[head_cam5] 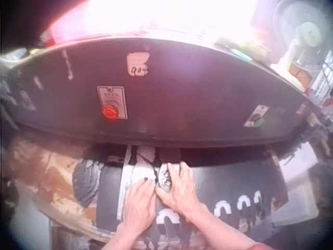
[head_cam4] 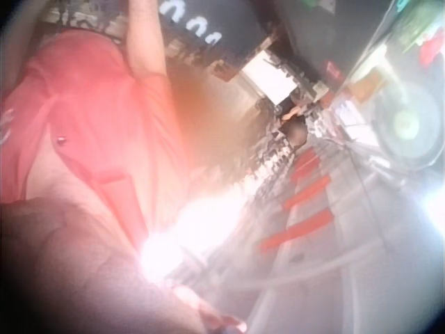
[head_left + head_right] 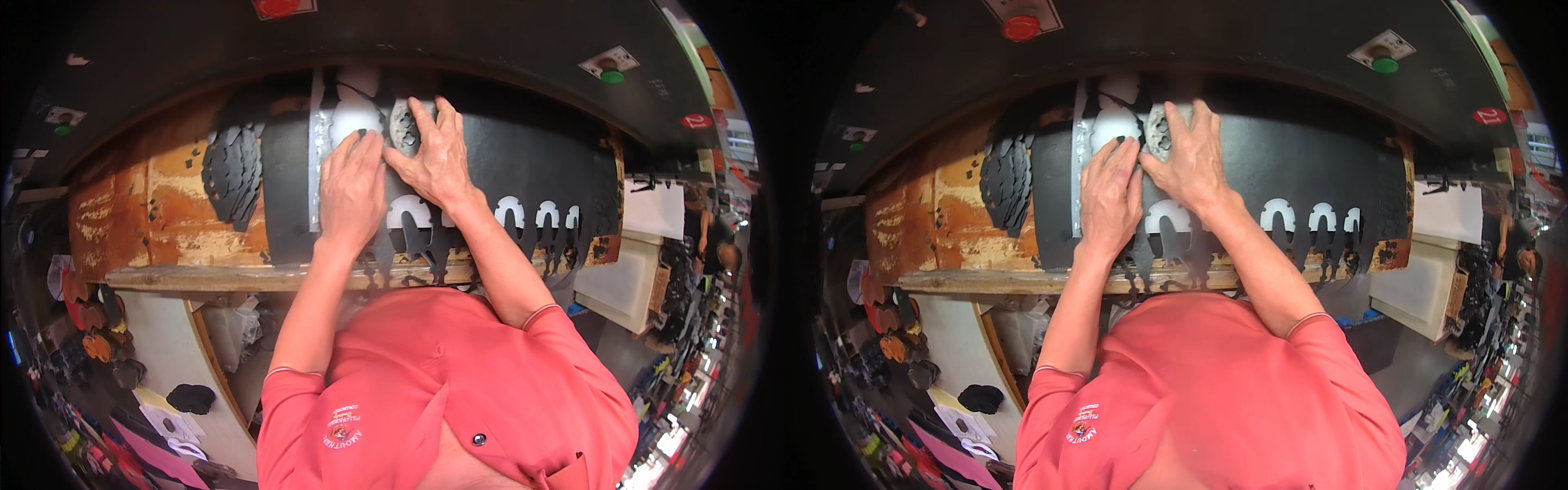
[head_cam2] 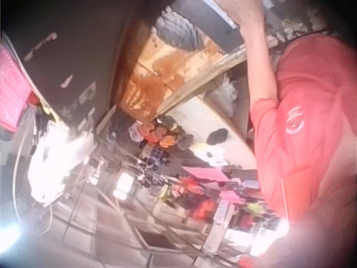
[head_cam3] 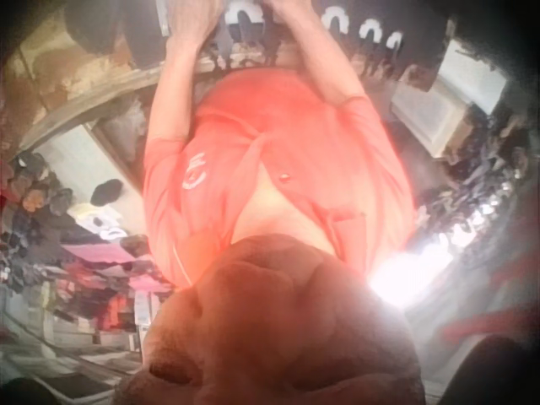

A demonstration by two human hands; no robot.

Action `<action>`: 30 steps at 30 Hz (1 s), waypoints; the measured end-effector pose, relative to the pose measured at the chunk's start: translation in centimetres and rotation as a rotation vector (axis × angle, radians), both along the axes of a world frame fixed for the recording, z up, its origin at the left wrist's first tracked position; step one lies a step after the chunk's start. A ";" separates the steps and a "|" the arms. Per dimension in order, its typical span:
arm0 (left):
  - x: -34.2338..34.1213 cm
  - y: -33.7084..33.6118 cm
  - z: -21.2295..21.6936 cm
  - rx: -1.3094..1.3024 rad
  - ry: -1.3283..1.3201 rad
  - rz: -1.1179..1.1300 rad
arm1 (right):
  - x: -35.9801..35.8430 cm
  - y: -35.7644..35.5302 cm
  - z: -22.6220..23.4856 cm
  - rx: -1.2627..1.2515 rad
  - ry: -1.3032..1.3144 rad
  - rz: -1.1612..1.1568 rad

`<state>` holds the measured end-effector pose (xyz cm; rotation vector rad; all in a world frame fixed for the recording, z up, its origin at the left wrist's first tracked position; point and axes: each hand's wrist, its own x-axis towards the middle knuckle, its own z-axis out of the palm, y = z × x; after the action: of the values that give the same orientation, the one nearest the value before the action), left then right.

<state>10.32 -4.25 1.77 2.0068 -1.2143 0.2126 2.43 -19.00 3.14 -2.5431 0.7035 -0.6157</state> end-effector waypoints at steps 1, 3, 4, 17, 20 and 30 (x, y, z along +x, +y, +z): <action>0.0 0.1 -0.3 0.038 -0.003 -0.003 | -0.1 0.1 -0.2 0.022 -0.021 -0.018; -0.1 0.3 -0.6 0.058 0.006 -0.001 | -0.8 -0.4 -0.2 0.126 -0.058 -0.009; -0.2 0.4 -0.6 0.065 0.015 -0.003 | -1.3 -0.8 0.0 0.200 -0.076 -0.017; -3.1 -5.3 3.3 -0.048 0.711 -0.175 | -4.5 -5.4 0.7 1.323 -0.598 0.042; -3.2 -6.9 2.9 -0.033 0.983 -0.223 | -4.4 -5.4 0.8 1.372 -0.625 0.063; -1.3 -2.6 2.4 -0.109 0.978 0.038 | -4.4 -5.6 0.3 1.347 -0.644 0.079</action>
<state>9.03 -6.89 4.14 1.6719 -0.5122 -0.6124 -1.94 -24.65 3.41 -1.0401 0.4851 -0.5755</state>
